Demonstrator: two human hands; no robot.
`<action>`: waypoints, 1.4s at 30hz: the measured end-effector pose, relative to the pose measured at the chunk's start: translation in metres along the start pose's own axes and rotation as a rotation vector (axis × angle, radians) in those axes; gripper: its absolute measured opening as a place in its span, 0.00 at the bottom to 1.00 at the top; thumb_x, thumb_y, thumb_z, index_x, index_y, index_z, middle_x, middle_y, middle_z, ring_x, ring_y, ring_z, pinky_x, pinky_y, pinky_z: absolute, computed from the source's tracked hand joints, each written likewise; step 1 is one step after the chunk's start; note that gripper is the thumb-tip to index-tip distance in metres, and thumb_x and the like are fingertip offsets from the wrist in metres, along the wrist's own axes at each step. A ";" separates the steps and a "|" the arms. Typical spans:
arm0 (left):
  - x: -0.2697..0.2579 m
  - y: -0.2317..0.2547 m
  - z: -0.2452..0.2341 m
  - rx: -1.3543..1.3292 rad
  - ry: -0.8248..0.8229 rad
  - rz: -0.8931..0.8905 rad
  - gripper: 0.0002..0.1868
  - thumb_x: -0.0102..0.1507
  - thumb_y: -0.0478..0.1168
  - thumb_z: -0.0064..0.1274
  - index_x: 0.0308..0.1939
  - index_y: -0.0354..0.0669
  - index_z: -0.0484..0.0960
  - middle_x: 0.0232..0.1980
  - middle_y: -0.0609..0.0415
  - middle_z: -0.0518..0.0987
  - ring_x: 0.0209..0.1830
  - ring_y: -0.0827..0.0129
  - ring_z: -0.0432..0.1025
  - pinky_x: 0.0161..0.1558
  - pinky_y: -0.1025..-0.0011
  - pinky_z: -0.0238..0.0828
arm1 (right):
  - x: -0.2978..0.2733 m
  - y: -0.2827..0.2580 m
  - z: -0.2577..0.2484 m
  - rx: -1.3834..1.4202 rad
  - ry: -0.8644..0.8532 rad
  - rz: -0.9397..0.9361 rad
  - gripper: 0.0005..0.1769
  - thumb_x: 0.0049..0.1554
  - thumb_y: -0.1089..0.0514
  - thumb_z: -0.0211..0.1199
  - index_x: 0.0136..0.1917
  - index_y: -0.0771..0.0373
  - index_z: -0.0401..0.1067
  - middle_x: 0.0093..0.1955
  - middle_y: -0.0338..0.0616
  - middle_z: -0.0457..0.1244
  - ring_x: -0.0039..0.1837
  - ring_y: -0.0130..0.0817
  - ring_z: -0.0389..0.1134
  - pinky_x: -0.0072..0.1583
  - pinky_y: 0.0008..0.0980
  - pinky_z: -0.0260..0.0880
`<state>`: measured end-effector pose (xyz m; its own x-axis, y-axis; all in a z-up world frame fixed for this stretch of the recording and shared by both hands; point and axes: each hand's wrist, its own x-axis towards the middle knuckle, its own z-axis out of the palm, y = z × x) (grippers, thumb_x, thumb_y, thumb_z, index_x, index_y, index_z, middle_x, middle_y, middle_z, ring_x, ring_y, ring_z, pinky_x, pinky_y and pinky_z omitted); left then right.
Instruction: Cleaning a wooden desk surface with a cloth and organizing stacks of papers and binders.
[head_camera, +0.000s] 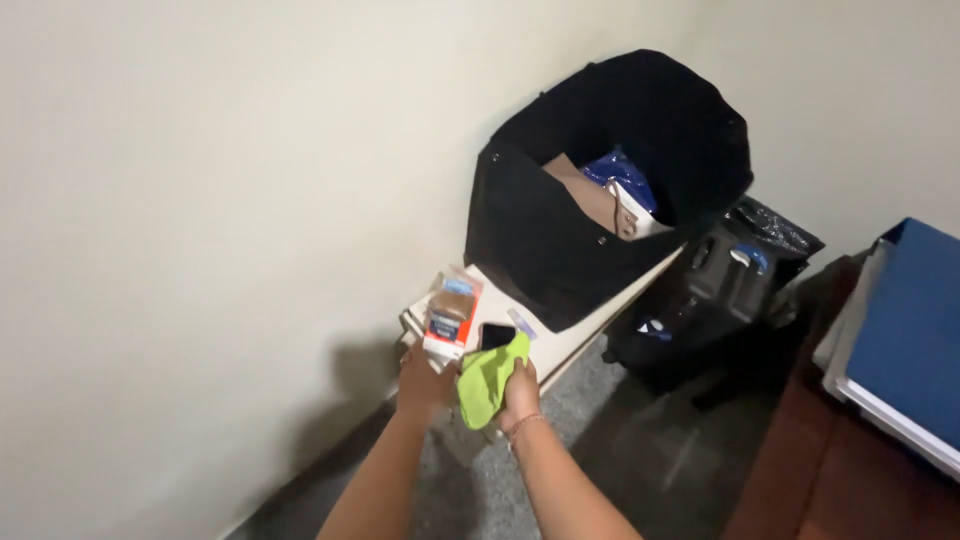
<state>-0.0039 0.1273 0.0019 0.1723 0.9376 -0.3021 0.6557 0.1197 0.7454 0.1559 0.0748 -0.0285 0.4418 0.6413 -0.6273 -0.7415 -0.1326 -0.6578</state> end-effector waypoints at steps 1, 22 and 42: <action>0.002 0.006 -0.009 0.007 0.000 0.006 0.47 0.62 0.57 0.56 0.79 0.39 0.55 0.74 0.31 0.65 0.74 0.39 0.63 0.71 0.47 0.61 | -0.002 -0.003 0.010 -0.068 0.084 -0.046 0.30 0.71 0.48 0.43 0.83 0.49 0.45 0.73 0.61 0.59 0.69 0.58 0.65 0.64 0.62 0.70; 0.142 -0.002 0.027 -0.545 -0.194 -0.224 0.58 0.61 0.80 0.40 0.83 0.54 0.40 0.83 0.40 0.46 0.81 0.49 0.48 0.77 0.52 0.41 | 0.076 0.027 0.071 -0.580 0.220 -0.171 0.29 0.68 0.54 0.44 0.81 0.39 0.57 0.78 0.56 0.57 0.79 0.48 0.56 0.75 0.44 0.59; 0.006 0.103 -0.054 -0.224 -0.389 0.003 0.54 0.62 0.75 0.48 0.80 0.41 0.58 0.78 0.41 0.63 0.81 0.53 0.53 0.77 0.54 0.49 | -0.061 -0.004 0.053 -0.415 0.253 -0.316 0.28 0.67 0.57 0.47 0.78 0.44 0.64 0.69 0.55 0.64 0.69 0.39 0.64 0.70 0.38 0.65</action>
<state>0.0251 0.1625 0.1094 0.4653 0.7508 -0.4688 0.4869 0.2251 0.8439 0.1053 0.0769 0.0348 0.7543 0.5045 -0.4201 -0.3161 -0.2817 -0.9059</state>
